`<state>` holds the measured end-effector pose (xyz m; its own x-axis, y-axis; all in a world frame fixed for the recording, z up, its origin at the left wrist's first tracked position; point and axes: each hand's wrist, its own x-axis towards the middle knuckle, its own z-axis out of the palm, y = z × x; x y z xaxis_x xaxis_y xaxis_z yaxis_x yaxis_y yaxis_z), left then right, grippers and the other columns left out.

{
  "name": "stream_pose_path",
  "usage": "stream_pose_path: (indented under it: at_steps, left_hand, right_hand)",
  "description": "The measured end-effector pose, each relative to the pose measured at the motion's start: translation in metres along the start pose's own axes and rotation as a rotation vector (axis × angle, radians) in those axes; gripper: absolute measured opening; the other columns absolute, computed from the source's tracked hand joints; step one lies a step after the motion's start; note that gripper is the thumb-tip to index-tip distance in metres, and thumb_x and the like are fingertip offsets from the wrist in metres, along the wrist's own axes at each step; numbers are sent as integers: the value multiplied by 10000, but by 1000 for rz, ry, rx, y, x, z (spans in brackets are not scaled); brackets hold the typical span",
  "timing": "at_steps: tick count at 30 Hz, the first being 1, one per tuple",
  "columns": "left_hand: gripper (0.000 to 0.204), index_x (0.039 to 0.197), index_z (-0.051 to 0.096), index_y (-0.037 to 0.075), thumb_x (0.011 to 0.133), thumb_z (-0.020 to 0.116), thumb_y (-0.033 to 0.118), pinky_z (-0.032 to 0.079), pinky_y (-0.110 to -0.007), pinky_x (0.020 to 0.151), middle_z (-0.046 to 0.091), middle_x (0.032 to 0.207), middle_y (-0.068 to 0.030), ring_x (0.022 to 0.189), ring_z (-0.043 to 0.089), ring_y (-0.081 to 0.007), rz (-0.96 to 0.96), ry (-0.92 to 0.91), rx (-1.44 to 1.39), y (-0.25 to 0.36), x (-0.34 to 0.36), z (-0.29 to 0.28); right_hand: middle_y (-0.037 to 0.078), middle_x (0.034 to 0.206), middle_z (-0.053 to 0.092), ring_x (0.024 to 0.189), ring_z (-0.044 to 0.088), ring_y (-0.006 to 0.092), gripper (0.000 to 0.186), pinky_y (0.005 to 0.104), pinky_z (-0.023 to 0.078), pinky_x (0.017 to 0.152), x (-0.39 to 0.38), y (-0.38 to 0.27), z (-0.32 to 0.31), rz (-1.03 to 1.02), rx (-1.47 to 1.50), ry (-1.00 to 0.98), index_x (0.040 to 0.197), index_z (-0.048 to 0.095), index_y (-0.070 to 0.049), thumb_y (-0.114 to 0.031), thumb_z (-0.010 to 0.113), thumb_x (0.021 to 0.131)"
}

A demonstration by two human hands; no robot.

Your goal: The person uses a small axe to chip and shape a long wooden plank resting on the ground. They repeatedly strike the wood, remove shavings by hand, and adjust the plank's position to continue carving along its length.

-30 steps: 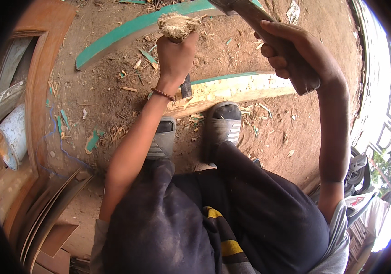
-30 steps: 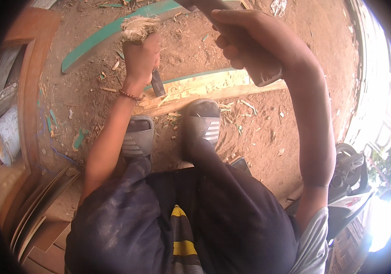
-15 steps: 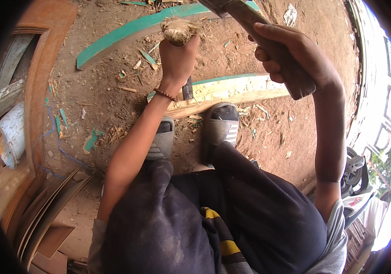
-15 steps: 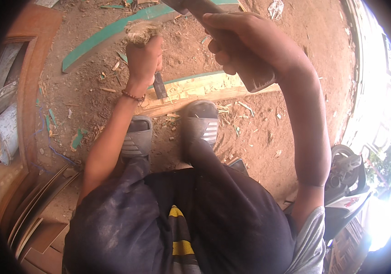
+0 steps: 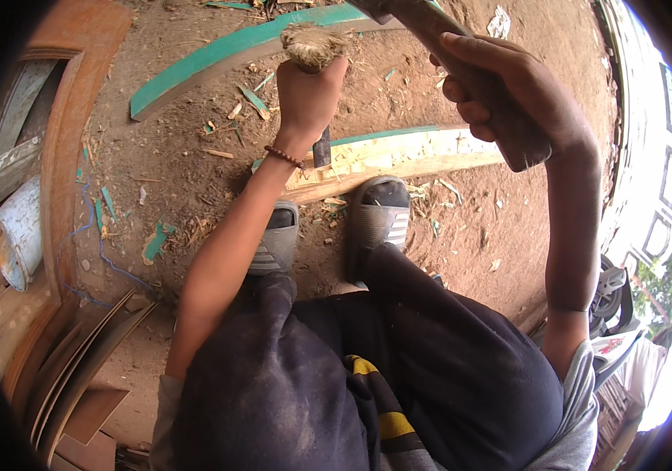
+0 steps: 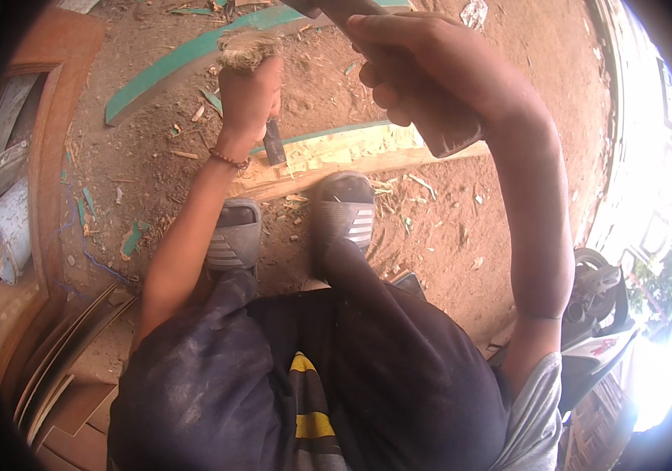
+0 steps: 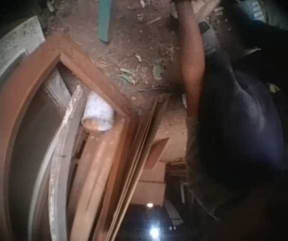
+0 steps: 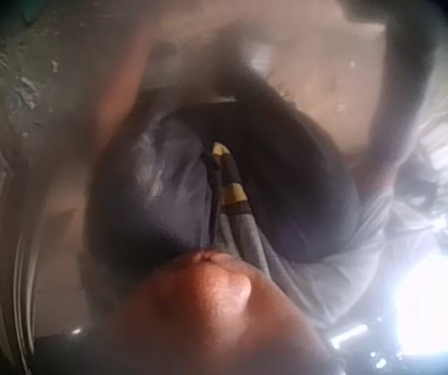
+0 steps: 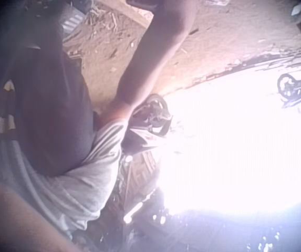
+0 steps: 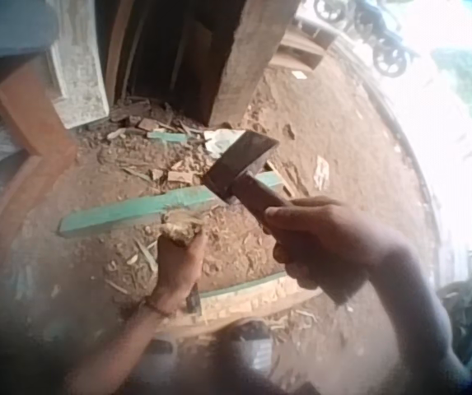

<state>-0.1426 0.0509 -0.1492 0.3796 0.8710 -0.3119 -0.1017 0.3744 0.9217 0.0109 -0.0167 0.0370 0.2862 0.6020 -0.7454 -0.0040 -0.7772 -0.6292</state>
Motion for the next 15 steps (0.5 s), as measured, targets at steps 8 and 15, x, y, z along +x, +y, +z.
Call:
stream_pose_path:
  at_steps: [8, 15]
  left_hand:
    - [430, 477, 358, 175, 834, 576, 75, 177, -241, 331, 354, 441, 83, 349, 275, -17, 48, -13, 51, -2, 0, -6]
    - [450, 457, 358, 188, 836, 567, 65, 185, -240, 323, 361, 432, 83, 344, 288, -22, 42, -27, 69, -3, 1, -3]
  right_hand:
    - [16, 751, 568, 528, 533, 46, 351, 176, 433, 420, -3, -15, -1, -37, 25, 22, 1040, 543, -47, -367, 640, 934]
    - [-3, 719, 565, 513, 532, 45, 338, 177, 437, 417, -1, -23, 0, -5, 15, -55, 1017, 545, -55, -383, 604, 962]
